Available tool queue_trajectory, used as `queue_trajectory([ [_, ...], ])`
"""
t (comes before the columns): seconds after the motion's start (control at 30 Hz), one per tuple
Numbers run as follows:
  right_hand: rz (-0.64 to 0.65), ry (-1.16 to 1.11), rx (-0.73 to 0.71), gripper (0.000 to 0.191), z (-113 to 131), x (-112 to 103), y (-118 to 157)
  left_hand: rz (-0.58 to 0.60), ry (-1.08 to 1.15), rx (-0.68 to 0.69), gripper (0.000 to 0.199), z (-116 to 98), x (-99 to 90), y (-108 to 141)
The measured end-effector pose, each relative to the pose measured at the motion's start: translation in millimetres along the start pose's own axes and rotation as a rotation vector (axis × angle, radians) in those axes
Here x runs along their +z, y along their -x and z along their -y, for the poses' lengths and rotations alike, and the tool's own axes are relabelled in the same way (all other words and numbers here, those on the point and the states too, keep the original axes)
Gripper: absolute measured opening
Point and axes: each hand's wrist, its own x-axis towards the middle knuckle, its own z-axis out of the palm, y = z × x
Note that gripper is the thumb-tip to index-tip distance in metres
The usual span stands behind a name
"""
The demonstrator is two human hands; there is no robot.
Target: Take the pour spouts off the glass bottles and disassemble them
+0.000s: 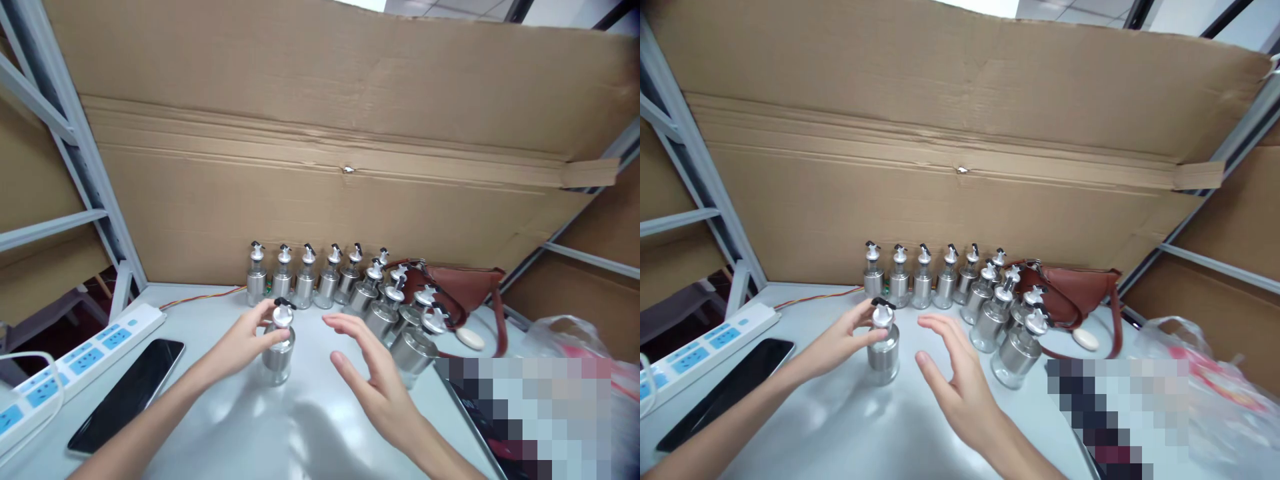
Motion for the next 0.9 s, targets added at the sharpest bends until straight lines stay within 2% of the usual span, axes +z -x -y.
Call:
queue_trajectory([
  [0.13, 0.108, -0.129, 0.116, 0.037, -7.5, 18.6, -4.2, 0.086, 0.015, 0.041, 0.026, -10.1, 24.3, 14.2],
  [0.23, 0.077, -0.195, 0.159, 0.037, -12.5, 29.4, -3.4, 0.104, 0.051, 0.061, 0.032, -14.3, 35.2, 23.2],
  [0.4, 0.094, -0.305, 0.219, 0.027, -14.6, 39.4, -0.5, 0.040, 0.036, 0.084, 0.025, -12.3, 41.3, 29.8],
  [0.57, 0.115, -0.429, 0.197, 0.033, -21.1, 47.3, 5.3, 0.142, 0.014, 0.098, 0.038, 4.8, 47.0, 30.9],
  [0.6, 0.114, -0.444, 0.195, 0.035, -22.3, 48.3, 6.5, 0.118, 0.013, 0.107, 0.041, 8.4, 48.4, 31.9],
  [0.67, 0.106, -0.466, 0.194, 0.040, -22.9, 49.5, 8.0, -0.017, 0.010, 0.133, 0.041, 12.1, 49.7, 35.9],
  [0.73, 0.112, -0.499, 0.188, 0.041, -21.3, 49.6, 8.3, -0.202, -0.005, 0.181, 0.028, 7.9, 47.6, 44.4],
  [0.8, 0.123, -0.549, 0.175, 0.038, -18.5, 49.2, 7.7, -0.316, -0.001, 0.251, 0.013, -3.9, 41.5, 59.2],
  [0.9, 0.142, -0.619, 0.163, 0.036, -15.7, 48.9, 7.2, -0.345, 0.127, 0.297, 0.010, -24.4, 30.4, 92.8],
])
